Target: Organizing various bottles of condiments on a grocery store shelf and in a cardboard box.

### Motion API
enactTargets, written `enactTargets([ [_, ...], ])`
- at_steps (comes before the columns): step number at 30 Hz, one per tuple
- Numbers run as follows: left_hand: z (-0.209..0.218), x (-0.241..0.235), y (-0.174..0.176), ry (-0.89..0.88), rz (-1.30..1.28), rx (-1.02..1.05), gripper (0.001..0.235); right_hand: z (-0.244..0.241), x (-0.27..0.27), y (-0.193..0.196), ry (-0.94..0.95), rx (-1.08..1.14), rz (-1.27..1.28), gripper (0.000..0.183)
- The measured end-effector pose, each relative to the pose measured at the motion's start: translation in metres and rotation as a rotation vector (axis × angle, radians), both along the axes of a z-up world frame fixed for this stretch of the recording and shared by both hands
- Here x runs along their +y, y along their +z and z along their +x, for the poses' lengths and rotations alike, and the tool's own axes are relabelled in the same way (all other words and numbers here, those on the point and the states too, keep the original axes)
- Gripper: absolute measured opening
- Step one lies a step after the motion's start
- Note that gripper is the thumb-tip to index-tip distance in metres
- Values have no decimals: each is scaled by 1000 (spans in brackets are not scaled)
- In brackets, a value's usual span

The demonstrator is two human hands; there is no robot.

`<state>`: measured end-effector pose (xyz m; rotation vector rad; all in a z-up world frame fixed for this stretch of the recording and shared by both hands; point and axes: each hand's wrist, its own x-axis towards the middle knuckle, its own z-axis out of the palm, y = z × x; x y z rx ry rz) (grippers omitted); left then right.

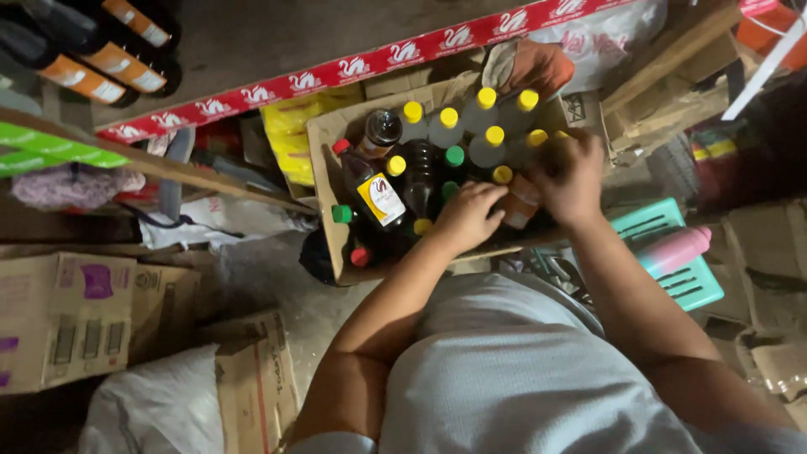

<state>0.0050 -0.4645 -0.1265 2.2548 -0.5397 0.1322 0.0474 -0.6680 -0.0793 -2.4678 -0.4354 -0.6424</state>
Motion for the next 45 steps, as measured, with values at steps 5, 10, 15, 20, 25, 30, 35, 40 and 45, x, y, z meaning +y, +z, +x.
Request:
enactTargets([
  [5,-7,-10,-5,12,-2,115,53,15,-15,-22,-71,135,271,26],
  [10,4,-9,6,75,-44,179,63,19,-7,-9,185,411,753,9],
  [15,6,-9,30,-33,-622,308,73,20,9,46,446,444,965,31],
  [20,18,-11,3,117,-802,562,67,33,39,62,348,567,1106,54],
  [25,9,34,37,149,-573,588,67,29,47,0,553,1104,1138,60],
  [30,-12,82,76,15,71,385,76,39,27,-27,379,1228,1164,49],
  [35,4,107,18,23,556,-84,53,47,13,-22,436,1244,1265,47],
  [40,11,95,65,-204,831,15,62,46,7,-13,353,1238,1362,49],
  [45,10,104,28,-478,954,-63,72,36,-4,-9,316,1208,1387,51],
])
